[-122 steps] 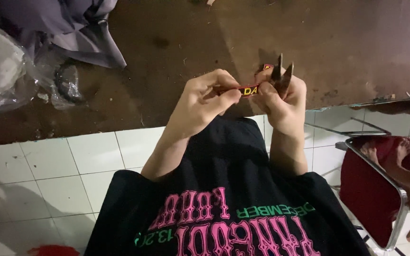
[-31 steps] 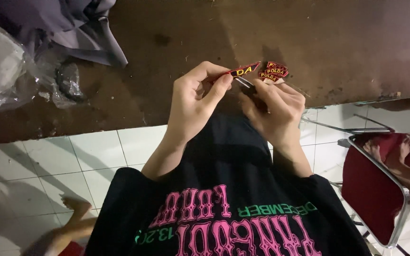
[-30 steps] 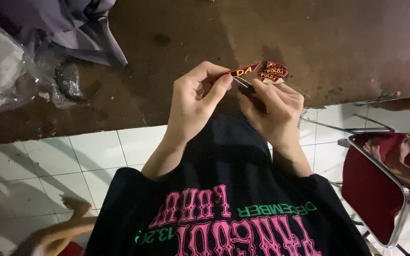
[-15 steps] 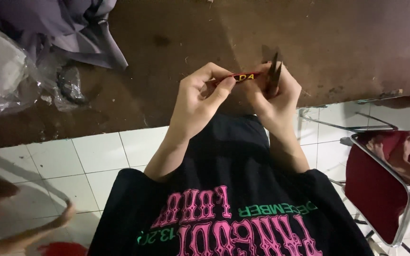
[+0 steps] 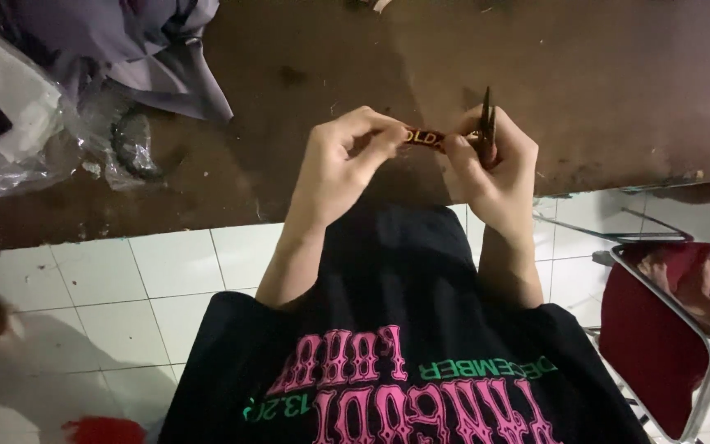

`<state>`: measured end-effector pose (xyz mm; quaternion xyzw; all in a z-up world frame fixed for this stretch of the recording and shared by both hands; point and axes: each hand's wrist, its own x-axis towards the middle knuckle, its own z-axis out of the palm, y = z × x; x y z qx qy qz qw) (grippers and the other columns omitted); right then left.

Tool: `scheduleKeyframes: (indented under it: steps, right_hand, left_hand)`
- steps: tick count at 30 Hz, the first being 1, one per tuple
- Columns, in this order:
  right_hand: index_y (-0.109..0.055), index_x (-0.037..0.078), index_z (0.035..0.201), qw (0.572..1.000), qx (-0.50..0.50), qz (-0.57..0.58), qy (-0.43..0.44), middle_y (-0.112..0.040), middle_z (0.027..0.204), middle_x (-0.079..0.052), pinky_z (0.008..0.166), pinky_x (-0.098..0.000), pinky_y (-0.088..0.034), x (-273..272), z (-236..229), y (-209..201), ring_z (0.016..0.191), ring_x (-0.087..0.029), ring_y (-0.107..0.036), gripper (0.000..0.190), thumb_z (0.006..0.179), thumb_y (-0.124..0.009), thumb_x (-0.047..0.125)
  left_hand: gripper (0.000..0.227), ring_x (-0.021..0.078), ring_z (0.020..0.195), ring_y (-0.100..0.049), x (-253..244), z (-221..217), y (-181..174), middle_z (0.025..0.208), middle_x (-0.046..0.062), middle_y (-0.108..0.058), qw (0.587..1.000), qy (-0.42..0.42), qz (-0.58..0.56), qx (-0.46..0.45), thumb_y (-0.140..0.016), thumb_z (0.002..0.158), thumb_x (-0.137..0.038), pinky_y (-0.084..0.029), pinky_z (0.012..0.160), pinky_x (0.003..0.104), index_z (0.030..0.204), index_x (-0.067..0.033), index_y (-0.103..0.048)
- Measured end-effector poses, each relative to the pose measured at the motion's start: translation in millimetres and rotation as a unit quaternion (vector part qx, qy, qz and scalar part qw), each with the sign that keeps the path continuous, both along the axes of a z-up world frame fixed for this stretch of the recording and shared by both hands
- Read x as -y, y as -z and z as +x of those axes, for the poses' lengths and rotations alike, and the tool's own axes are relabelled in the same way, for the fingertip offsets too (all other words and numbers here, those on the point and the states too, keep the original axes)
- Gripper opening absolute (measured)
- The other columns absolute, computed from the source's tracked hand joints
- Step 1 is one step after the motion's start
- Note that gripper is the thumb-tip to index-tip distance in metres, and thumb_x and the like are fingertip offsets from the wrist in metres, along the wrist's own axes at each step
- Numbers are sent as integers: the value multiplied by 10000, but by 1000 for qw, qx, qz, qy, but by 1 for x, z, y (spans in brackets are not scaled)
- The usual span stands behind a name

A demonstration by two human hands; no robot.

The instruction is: Trimming excess threads and material from embroidered patches using small scissors at a work table.

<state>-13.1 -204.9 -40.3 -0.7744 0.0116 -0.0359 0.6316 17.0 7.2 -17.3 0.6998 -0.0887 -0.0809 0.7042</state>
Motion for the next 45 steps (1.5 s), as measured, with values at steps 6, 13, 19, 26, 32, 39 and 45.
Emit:
scheduleKeyframes:
  steps: [6, 13, 19, 26, 32, 39, 45]
  right_hand:
    - [-716, -20, 994, 998, 23, 62, -12, -534, 641, -103, 517, -228, -357, -13, 5, -20, 538, -118, -467, 50, 971, -673, -34]
    - [-713, -36, 1010, 999, 44, -5, -3, -600, 731, -157, 583, -273, -354, 20, 5, -7, 630, -150, -452, 42, 988, -677, -34]
    - [-728, 25, 977, 999, 6, -12, 29, -612, 764, -101, 592, -236, -340, 25, 1, -5, 674, -115, -424, 53, 959, -679, 20]
    - [-738, 37, 1017, 998, -5, -57, 25, -650, 796, -104, 630, -243, -403, 48, 5, 2, 700, -135, -492, 54, 984, -697, 22]
    - [-678, -57, 1009, 975, -20, -208, 72, -604, 783, -180, 626, -340, -436, 131, 22, 120, 686, -225, -523, 89, 1054, -717, 8]
    - [-672, 15, 922, 824, -200, -530, 21, -686, 887, -217, 743, -608, -586, 198, 8, 315, 856, -495, -710, 343, 1005, -681, 348]
    - [-656, 133, 1213, 810, -345, -475, -13, -716, 1114, -221, 955, -672, -524, 98, 89, 186, 1085, -513, -691, 389, 1039, -509, 449]
  left_hand:
    - [284, 100, 713, -614, 1, -1, -3, 727, 51, -652, 999, -34, 23, 4, -615, 1070, -280, -511, 660, 243, 960, -73, -775]
    - [332, 85, 645, -511, -8, 4, 8, 646, 19, -567, 993, -99, 65, 7, -550, 1104, -264, -465, 621, 228, 885, -101, -740]
    - [196, 66, 682, -563, 14, 3, 15, 807, 24, -646, 999, 11, -8, -38, -657, 1028, -255, -496, 613, 210, 1095, -88, -734]
    - [112, 78, 668, -575, 17, 6, 17, 796, 47, -665, 999, -22, 46, 14, -699, 1017, -177, -493, 588, 221, 998, -81, -755]
    - [201, 101, 650, -580, 7, 4, 21, 801, 63, -669, 997, -69, 20, -8, -610, 1067, -223, -526, 621, 224, 997, -100, -753]
    - [227, 109, 648, -599, -8, 2, 32, 810, 60, -666, 998, -51, 22, -29, -580, 1076, -263, -538, 596, 238, 1094, -97, -733]
    - [237, 195, 745, -684, -25, 5, 45, 911, 131, -722, 993, -34, 75, -84, -590, 1063, -272, -610, 647, 326, 1179, -102, -708]
